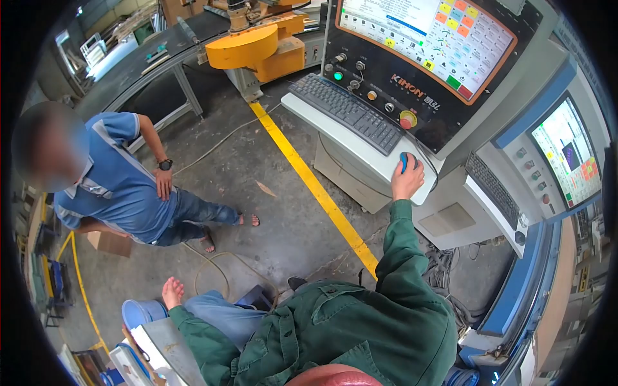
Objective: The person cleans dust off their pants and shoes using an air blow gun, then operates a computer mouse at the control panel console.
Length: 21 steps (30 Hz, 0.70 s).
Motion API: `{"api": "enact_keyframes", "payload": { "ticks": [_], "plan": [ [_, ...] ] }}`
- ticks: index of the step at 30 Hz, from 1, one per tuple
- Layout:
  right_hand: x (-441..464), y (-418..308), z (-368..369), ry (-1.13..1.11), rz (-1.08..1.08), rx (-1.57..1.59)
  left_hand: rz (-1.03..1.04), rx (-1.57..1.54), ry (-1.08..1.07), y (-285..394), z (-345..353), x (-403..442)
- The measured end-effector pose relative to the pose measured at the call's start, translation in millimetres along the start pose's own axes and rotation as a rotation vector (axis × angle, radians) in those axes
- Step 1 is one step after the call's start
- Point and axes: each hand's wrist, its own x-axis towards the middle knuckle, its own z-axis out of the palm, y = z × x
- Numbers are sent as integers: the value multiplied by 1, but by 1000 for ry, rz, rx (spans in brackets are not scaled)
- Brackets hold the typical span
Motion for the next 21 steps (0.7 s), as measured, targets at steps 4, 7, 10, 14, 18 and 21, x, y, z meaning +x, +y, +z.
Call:
{"api": "enact_keyframes", "payload": {
  "ticks": [4,7,10,14,18,21],
  "plan": [
    [0,0,0,-4,-2,-6,-5,-2,-1,1,1,-1],
    [-1,2,-2,-22,-22,33,-7,4,-1,0,1,-1],
    [-2,4,-6,-68,-74,107,-4,9,1,-1,0,-1],
    [-2,5,-8,-107,-172,197,5,19,-6,-2,2,-1],
    [-1,4,-9,-125,-176,230,-2,12,-5,-2,4,-2],
    [-1,2,-10,-86,-197,199,11,19,-4,-2,5,-1]
  ]
}}
